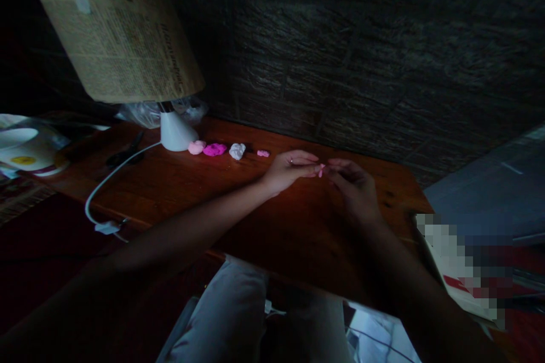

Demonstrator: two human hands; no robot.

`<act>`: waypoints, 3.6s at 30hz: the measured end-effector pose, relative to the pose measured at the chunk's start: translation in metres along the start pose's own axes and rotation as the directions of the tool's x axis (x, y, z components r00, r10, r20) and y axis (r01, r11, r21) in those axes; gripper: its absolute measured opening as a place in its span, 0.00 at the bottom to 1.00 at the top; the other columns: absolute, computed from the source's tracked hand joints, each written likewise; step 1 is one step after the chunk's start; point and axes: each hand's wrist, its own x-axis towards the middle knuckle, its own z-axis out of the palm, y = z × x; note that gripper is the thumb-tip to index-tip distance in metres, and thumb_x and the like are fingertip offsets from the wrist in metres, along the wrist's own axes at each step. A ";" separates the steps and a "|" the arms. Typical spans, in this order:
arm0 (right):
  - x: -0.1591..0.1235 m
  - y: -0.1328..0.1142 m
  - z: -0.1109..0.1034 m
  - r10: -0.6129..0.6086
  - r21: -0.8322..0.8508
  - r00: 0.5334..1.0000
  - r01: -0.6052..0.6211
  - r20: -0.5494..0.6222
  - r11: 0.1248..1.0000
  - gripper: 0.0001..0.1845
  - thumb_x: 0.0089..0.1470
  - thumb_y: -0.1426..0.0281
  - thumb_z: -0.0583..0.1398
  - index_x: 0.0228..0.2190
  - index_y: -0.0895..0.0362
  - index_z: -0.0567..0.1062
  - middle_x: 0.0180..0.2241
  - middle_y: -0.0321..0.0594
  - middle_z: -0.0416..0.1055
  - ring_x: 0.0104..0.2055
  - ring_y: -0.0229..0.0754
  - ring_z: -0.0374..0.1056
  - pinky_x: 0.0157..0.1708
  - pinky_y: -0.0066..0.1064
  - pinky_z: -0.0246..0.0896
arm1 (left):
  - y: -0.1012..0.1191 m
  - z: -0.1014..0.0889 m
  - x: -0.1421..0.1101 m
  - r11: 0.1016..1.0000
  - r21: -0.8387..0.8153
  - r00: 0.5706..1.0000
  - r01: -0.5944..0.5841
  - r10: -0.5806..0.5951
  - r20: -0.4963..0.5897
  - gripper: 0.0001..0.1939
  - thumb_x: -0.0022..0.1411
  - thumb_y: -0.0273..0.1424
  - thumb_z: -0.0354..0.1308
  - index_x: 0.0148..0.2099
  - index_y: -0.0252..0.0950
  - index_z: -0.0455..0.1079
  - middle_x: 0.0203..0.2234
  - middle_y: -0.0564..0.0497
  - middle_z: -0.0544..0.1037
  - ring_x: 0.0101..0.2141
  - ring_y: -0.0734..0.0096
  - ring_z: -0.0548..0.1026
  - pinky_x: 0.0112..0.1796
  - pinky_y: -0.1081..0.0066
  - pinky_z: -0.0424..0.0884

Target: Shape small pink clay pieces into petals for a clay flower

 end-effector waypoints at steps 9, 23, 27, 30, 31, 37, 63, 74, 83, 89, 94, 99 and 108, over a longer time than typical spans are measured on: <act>0.000 0.001 -0.001 0.003 -0.019 1.000 -0.003 0.017 1.000 0.15 0.43 0.63 0.72 0.35 0.51 0.79 0.30 0.34 0.79 0.29 0.38 0.70 0.30 0.32 0.67 | -0.001 0.000 0.000 1.000 0.021 1.000 -0.013 0.013 0.009 0.21 0.44 0.34 0.76 0.39 0.31 0.77 0.31 0.48 0.83 0.34 0.69 0.81 0.48 0.59 0.76; 0.000 0.001 -0.001 -0.046 -0.074 0.999 0.047 0.007 0.996 0.15 0.43 0.61 0.73 0.34 0.52 0.80 0.31 0.36 0.80 0.34 0.41 0.75 0.37 0.35 0.72 | 0.000 0.000 0.000 0.999 0.047 1.000 -0.023 0.022 0.011 0.20 0.45 0.33 0.76 0.39 0.31 0.76 0.30 0.49 0.83 0.33 0.69 0.81 0.47 0.60 0.77; 0.000 0.002 -0.002 -0.026 -0.070 1.000 0.026 -0.006 0.997 0.16 0.43 0.60 0.73 0.35 0.51 0.80 0.32 0.36 0.80 0.33 0.41 0.74 0.32 0.34 0.71 | 0.001 0.001 0.000 1.000 0.021 1.000 -0.004 0.004 -0.015 0.20 0.45 0.32 0.76 0.40 0.31 0.76 0.31 0.49 0.83 0.34 0.70 0.81 0.47 0.59 0.77; 0.000 0.003 -0.002 -0.027 -0.069 1.000 0.026 -0.004 0.997 0.16 0.44 0.61 0.72 0.36 0.51 0.80 0.31 0.36 0.80 0.30 0.39 0.72 0.32 0.34 0.70 | 0.001 0.001 -0.001 1.000 0.005 1.000 0.007 -0.007 -0.021 0.19 0.45 0.31 0.76 0.40 0.31 0.77 0.31 0.49 0.83 0.34 0.70 0.81 0.49 0.58 0.76; 0.001 0.003 -0.002 -0.029 -0.071 1.000 0.029 -0.002 0.997 0.16 0.44 0.62 0.72 0.36 0.51 0.80 0.31 0.36 0.80 0.30 0.39 0.72 0.32 0.34 0.70 | 0.002 0.002 -0.001 1.000 0.002 1.000 0.009 -0.009 -0.019 0.19 0.45 0.31 0.76 0.39 0.31 0.77 0.32 0.49 0.83 0.35 0.70 0.81 0.49 0.58 0.76; 0.000 0.001 -0.001 -0.033 -0.039 0.999 0.034 0.014 0.999 0.14 0.43 0.63 0.73 0.35 0.51 0.80 0.30 0.34 0.79 0.28 0.37 0.69 0.33 0.33 0.68 | 0.003 0.003 -0.002 1.000 0.004 1.000 0.002 -0.002 -0.015 0.17 0.45 0.30 0.75 0.38 0.31 0.77 0.30 0.50 0.83 0.34 0.71 0.81 0.48 0.59 0.76; -0.003 -0.003 0.003 -0.056 -0.080 0.998 0.059 0.042 0.995 0.15 0.44 0.60 0.73 0.34 0.52 0.80 0.30 0.36 0.78 0.27 0.36 0.68 0.26 0.29 0.67 | 0.005 0.004 -0.001 0.937 -0.274 0.973 0.217 -0.231 -0.020 0.09 0.50 0.21 0.71 0.36 0.31 0.77 0.31 0.52 0.83 0.33 0.77 0.80 0.48 0.69 0.73; -0.006 -0.002 0.006 -0.058 -0.160 0.998 0.063 0.037 0.985 0.14 0.47 0.58 0.70 0.31 0.54 0.83 0.31 0.38 0.80 0.26 0.37 0.68 0.27 0.30 0.66 | 0.004 0.002 0.002 0.940 -0.281 0.971 0.195 -0.225 -0.079 0.11 0.51 0.20 0.70 0.38 0.31 0.77 0.31 0.51 0.83 0.34 0.76 0.80 0.46 0.71 0.72; -0.008 0.001 0.006 -0.157 -0.201 0.988 0.156 0.013 0.967 0.12 0.48 0.59 0.70 0.33 0.53 0.83 0.34 0.39 0.82 0.31 0.41 0.73 0.29 0.32 0.67 | 0.003 0.001 0.001 0.966 -0.221 0.986 0.135 -0.152 -0.065 0.18 0.43 0.24 0.75 0.38 0.32 0.76 0.31 0.51 0.83 0.34 0.74 0.81 0.45 0.69 0.73; -0.007 0.007 0.005 -0.223 -0.230 0.974 0.226 0.037 0.947 0.10 0.51 0.61 0.69 0.36 0.51 0.84 0.37 0.40 0.83 0.34 0.42 0.75 0.35 0.36 0.69 | 0.001 0.002 0.001 0.988 -0.139 0.995 0.073 -0.081 -0.052 0.21 0.39 0.28 0.77 0.38 0.33 0.78 0.31 0.51 0.83 0.34 0.73 0.80 0.43 0.68 0.73; -0.006 0.006 0.004 -0.243 -0.204 0.970 0.243 0.023 0.948 0.08 0.51 0.63 0.68 0.35 0.50 0.84 0.33 0.36 0.81 0.26 0.37 0.70 0.25 0.32 0.66 | -0.001 0.003 0.000 0.999 0.033 1.000 -0.020 0.020 -0.014 0.17 0.42 0.33 0.77 0.36 0.34 0.80 0.32 0.51 0.84 0.35 0.72 0.79 0.46 0.64 0.73; -0.006 0.004 0.005 -0.227 -0.176 0.974 0.225 0.007 0.958 0.07 0.49 0.63 0.69 0.33 0.50 0.84 0.32 0.35 0.81 0.24 0.36 0.67 0.23 0.30 0.64 | 0.001 0.002 -0.001 0.989 0.124 0.997 -0.081 0.083 -0.007 0.16 0.43 0.35 0.76 0.35 0.35 0.82 0.35 0.49 0.85 0.39 0.69 0.80 0.52 0.60 0.72; -0.007 0.004 0.002 -0.291 -0.259 0.956 0.288 0.026 0.922 0.07 0.52 0.63 0.68 0.34 0.50 0.84 0.34 0.38 0.81 0.33 0.43 0.74 0.40 0.39 0.69 | 0.006 0.001 -0.002 0.973 0.208 0.994 -0.099 0.105 -0.018 0.13 0.44 0.34 0.76 0.34 0.36 0.82 0.35 0.49 0.85 0.40 0.66 0.81 0.52 0.61 0.73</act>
